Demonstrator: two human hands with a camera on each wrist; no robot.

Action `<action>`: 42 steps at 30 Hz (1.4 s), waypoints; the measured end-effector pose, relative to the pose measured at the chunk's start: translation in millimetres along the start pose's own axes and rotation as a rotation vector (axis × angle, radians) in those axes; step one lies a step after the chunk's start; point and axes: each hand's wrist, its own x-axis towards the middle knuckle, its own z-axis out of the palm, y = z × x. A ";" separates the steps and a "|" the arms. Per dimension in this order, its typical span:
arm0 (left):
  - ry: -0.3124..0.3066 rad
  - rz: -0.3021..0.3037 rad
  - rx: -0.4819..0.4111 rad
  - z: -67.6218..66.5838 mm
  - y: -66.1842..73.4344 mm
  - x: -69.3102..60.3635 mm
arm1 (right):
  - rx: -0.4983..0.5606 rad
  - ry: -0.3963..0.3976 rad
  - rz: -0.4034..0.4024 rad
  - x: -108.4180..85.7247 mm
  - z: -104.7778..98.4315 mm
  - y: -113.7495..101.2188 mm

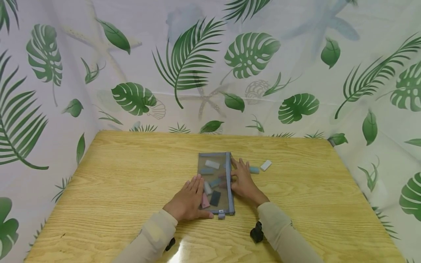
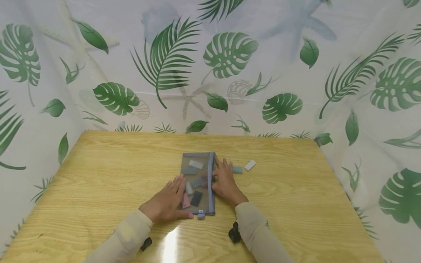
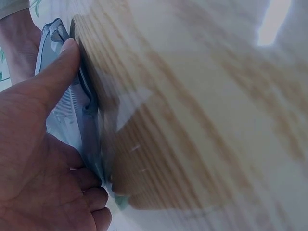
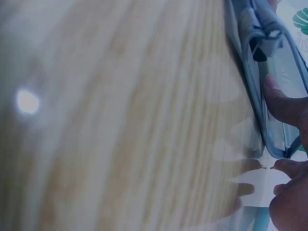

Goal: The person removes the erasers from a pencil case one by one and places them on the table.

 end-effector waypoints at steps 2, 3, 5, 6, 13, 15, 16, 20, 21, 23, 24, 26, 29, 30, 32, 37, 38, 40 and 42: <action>-0.003 -0.001 -0.001 -0.5 0.3 -0.2 | -0.001 0.005 -0.007 -0.2 -0.4 -0.4; -0.003 -0.001 -0.003 -0.7 0.4 -0.3 | 0.000 0.010 -0.010 -0.4 -0.5 -0.2; -0.003 0.000 -0.006 -1.2 0.7 -0.6 | -0.001 0.016 -0.015 -0.8 -0.7 0.2; -0.002 0.000 -0.008 -1.5 0.8 -0.8 | 0.000 0.018 -0.018 -1.1 -0.8 0.4; 0.001 0.001 -0.008 -1.0 0.4 -1.5 | 0.023 0.031 -0.035 -2.4 -1.8 1.7; 0.001 0.000 -0.007 -0.7 0.4 -1.4 | 0.022 0.034 -0.037 -2.5 -2.3 2.5; 0.000 -0.002 -0.006 -0.7 0.4 -1.3 | 0.022 0.036 -0.038 -2.4 -2.7 2.7; -0.002 -0.002 -0.006 -0.1 0.3 -1.0 | 0.021 0.047 -0.040 -2.0 -4.4 4.3; -0.003 -0.003 -0.008 -0.2 0.3 -1.0 | 0.022 0.050 -0.039 -1.9 -5.0 4.6; -0.003 -0.001 -0.008 -0.1 0.2 -0.9 | 0.025 0.056 -0.036 -2.2 -6.7 5.3; -0.003 -0.001 -0.007 -0.3 0.1 -0.9 | 0.028 0.058 -0.028 -2.5 -7.6 5.7; -0.001 0.000 -0.009 -0.5 0.1 -0.9 | 0.033 0.059 -0.015 -3.1 -9.5 6.5; 0.001 0.001 -0.010 -0.8 0.3 -1.0 | 0.030 0.056 0.005 -4.0 -11.9 8.4; 0.002 0.001 -0.011 -0.9 0.4 -1.1 | 0.029 0.055 0.007 -4.4 -12.6 9.0; 0.003 0.002 -0.011 -1.1 0.6 -1.2 | 0.022 0.055 0.010 -5.2 -14.1 10.3; 0.001 0.002 -0.014 -1.1 0.6 -1.1 | 0.012 0.045 0.018 -7.4 -18.5 12.9; 0.000 0.002 -0.016 -1.1 0.5 -1.0 | 0.009 0.042 0.020 -7.7 -19.5 13.8; -0.003 0.000 -0.019 -1.2 0.5 -0.9 | 0.003 0.035 0.022 -8.4 -21.9 14.5; -0.004 -0.001 -0.021 -1.2 0.6 -0.7 | -0.006 0.029 0.027 -9.1 -24.5 15.2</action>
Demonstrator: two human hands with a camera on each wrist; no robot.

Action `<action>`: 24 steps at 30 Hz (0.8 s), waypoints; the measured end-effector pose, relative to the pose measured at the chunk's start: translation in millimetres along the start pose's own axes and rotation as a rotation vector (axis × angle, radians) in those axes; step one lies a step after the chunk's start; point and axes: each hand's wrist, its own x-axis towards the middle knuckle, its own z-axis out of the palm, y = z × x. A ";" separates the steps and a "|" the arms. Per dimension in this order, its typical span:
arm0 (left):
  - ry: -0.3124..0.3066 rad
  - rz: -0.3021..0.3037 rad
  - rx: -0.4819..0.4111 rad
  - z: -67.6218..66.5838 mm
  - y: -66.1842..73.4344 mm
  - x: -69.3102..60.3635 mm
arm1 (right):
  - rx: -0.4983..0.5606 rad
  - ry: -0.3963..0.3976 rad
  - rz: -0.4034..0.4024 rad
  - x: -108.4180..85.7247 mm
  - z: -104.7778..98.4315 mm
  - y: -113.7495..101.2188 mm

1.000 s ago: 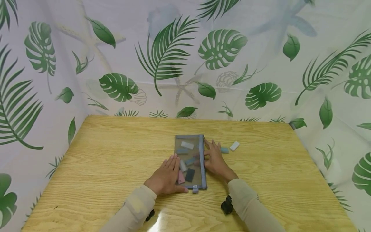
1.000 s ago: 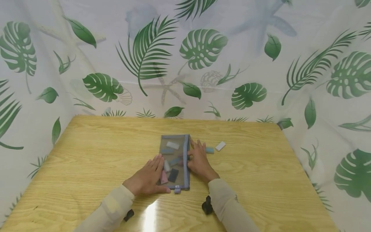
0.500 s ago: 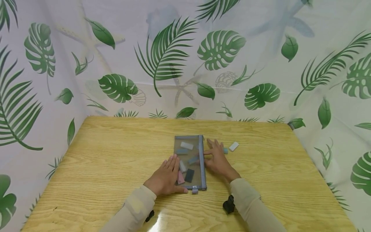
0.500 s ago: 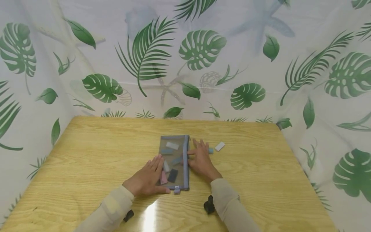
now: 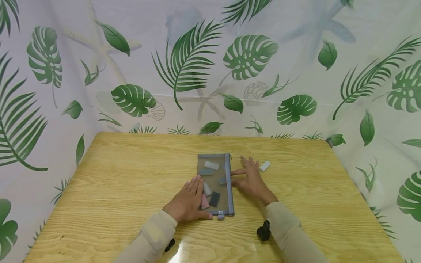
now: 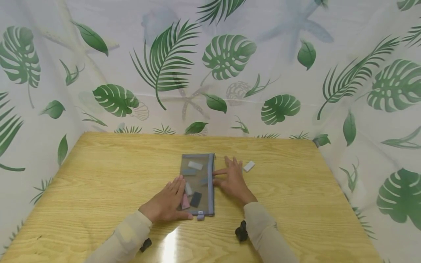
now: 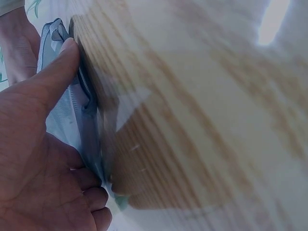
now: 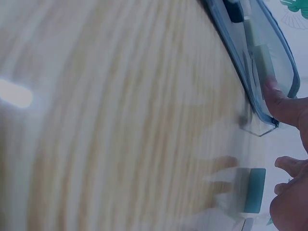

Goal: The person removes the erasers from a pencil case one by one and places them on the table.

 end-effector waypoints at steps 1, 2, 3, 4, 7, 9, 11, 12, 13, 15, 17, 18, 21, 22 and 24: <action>-0.001 -0.001 -0.002 0.1 0.0 0.1 | -0.001 -0.001 0.004 -0.4 -1.3 0.4; -0.001 -0.001 -0.003 0.2 0.1 0.2 | -0.001 -0.003 0.005 -1.0 -2.8 0.6; -0.002 -0.001 -0.005 0.1 0.2 0.2 | -0.002 -0.003 0.004 -1.4 -4.4 0.7; -0.002 -0.001 -0.006 0.2 0.3 0.3 | -0.005 0.000 0.003 -1.7 -5.8 1.0; -0.001 -0.001 -0.007 0.1 0.4 0.2 | 0.002 0.019 -0.003 -2.3 -9.9 2.5; 0.002 0.000 -0.008 0.1 0.4 0.0 | 0.000 0.033 -0.009 -2.5 -12.4 4.3; 0.006 0.002 -0.011 0.0 0.3 -0.3 | -0.002 0.043 -0.005 -3.1 -14.8 6.9; 0.007 0.003 -0.012 0.1 0.2 -0.5 | -0.002 0.044 0.000 -3.6 -16.1 8.1; 0.008 0.004 -0.013 0.0 0.2 -0.6 | 0.000 0.043 0.009 -4.2 -17.4 9.6; 0.010 0.007 -0.015 -0.3 0.3 -1.0 | 0.002 0.043 0.023 -5.5 -20.2 12.1; 0.009 0.008 -0.016 -0.5 0.3 -1.2 | 0.011 0.039 0.041 -6.7 -23.5 13.4; 0.008 0.007 -0.015 -0.5 0.4 -1.2 | 0.017 0.038 0.049 -7.3 -25.4 13.8; 0.005 0.004 -0.014 -0.3 0.6 -0.9 | 0.018 0.037 0.064 -9.8 -31.4 14.6; 0.003 0.003 -0.014 -0.2 0.7 -0.7 | 0.023 0.039 0.068 -10.9 -33.7 14.9; 0.003 0.003 -0.015 0.0 0.9 -0.5 | 0.019 0.051 0.064 -13.1 -37.4 16.8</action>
